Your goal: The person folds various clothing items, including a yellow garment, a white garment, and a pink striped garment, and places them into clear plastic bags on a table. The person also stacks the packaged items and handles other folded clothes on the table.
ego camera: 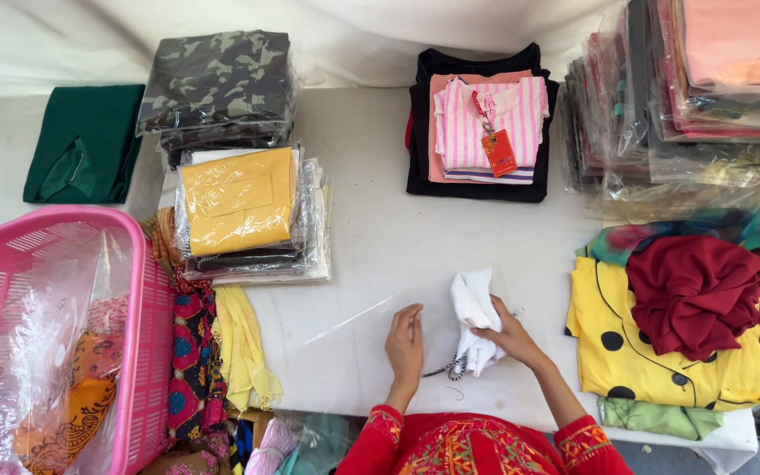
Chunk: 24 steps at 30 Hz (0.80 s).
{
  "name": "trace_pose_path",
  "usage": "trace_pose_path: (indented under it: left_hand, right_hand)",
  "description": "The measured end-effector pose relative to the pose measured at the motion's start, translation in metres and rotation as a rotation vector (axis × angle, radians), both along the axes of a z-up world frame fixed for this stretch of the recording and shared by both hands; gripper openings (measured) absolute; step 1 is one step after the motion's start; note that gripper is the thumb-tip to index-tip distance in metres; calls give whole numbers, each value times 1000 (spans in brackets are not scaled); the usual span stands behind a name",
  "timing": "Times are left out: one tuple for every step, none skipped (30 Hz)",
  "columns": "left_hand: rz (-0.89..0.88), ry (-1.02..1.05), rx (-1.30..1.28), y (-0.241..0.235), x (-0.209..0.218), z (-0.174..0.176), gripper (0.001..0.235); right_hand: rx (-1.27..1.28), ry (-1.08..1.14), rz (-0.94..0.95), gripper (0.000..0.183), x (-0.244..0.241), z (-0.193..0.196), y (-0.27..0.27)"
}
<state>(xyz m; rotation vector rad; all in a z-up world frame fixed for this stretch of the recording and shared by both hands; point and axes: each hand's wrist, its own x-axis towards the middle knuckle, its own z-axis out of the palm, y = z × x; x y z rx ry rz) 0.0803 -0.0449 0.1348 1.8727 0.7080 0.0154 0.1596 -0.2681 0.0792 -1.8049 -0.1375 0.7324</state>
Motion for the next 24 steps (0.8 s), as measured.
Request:
trace_pose_path:
  left_hand:
    - [1,-2,2,4,-7,-15,27]
    - [-80,-179,241,8,-15,-29,28]
    - [-164,-352,481,12,-24,-44,31]
    - [-161,-352,484,11,-25,-53,31]
    - [-277,-344,613,8,-27,-62,37]
    - [-394,-333,740,6,-30,-71,44]
    - [-394,-334,739,0,-28,-72,44]
    - [-437,-316,685,-6,-27,-72,48]
    - [-482,-300,628,-13,-25,-72,51]
    - [-483,-301,627,-20,-22,-70,51]
    - [-546,-289,510,-27,-20,-68,51]
    - [-607,-277,391,-34,-18,-66,51]
    - [-607,-279,392,-40,-17,-82,51]
    - [-778,-318,498,-47,-17,-98,58]
    - [-952,-355,602,-53,-17,-114,65]
    - [-953,-357,601,-57,-18,-110,65]
    - [-1003,-357,565,-59,-17,-106,63]
    - [-1054,-356,528,-62,-17,-102,61]
    - [-1054,-357,532,-62,-17,-96,61]
    - [-1101,-353,498,-63,-17,-91,59]
    - [-1146,-346,464,-63,-19,-86,57]
    - [-1146,-345,468,-62,-19,-81,57]
    - [-1191,-336,428,-62,-23,-75,55]
    - [-1235,-327,388,-63,-26,-70,53]
  right_hand:
    - [2,-2,1,92,-2,-4,-4]
    - [-19,38,-78,91,-4,-7,-7]
    - [-40,80,-154,90,-7,-12,-10]
    - [-37,80,-150,90,-8,-12,-13]
    - [-19,70,-214,86,-9,-12,-16]
    - [-1,60,-278,83,-11,-13,-19]
    - [-1,59,-279,83,-11,-11,-22]
    - [37,50,-309,83,-10,-9,-24]
    - [74,39,-340,83,-11,-7,-28]
    - [73,39,-342,83,-9,-3,-31]
    - [129,31,-342,81,-8,1,-33]
    - [186,23,-341,78,-6,4,-36]
    - [186,21,-341,78,-2,7,-36]
    - [199,61,-278,81,2,9,-35]
    - [212,101,-217,84,5,11,-35]
    - [211,99,-219,84,8,10,-30]
    - [174,-25,-17,88,11,9,-24]
    - [134,-146,187,92,15,8,-18]
    - [136,-149,186,92,17,33,-4]
    - [-5,-121,337,86,19,59,10]
    - [-146,-94,490,81,21,85,25]
    - [-143,-96,491,81,28,65,26]
    - [-221,-48,456,85,33,45,27]
    - [-300,-1,421,89,38,24,27]
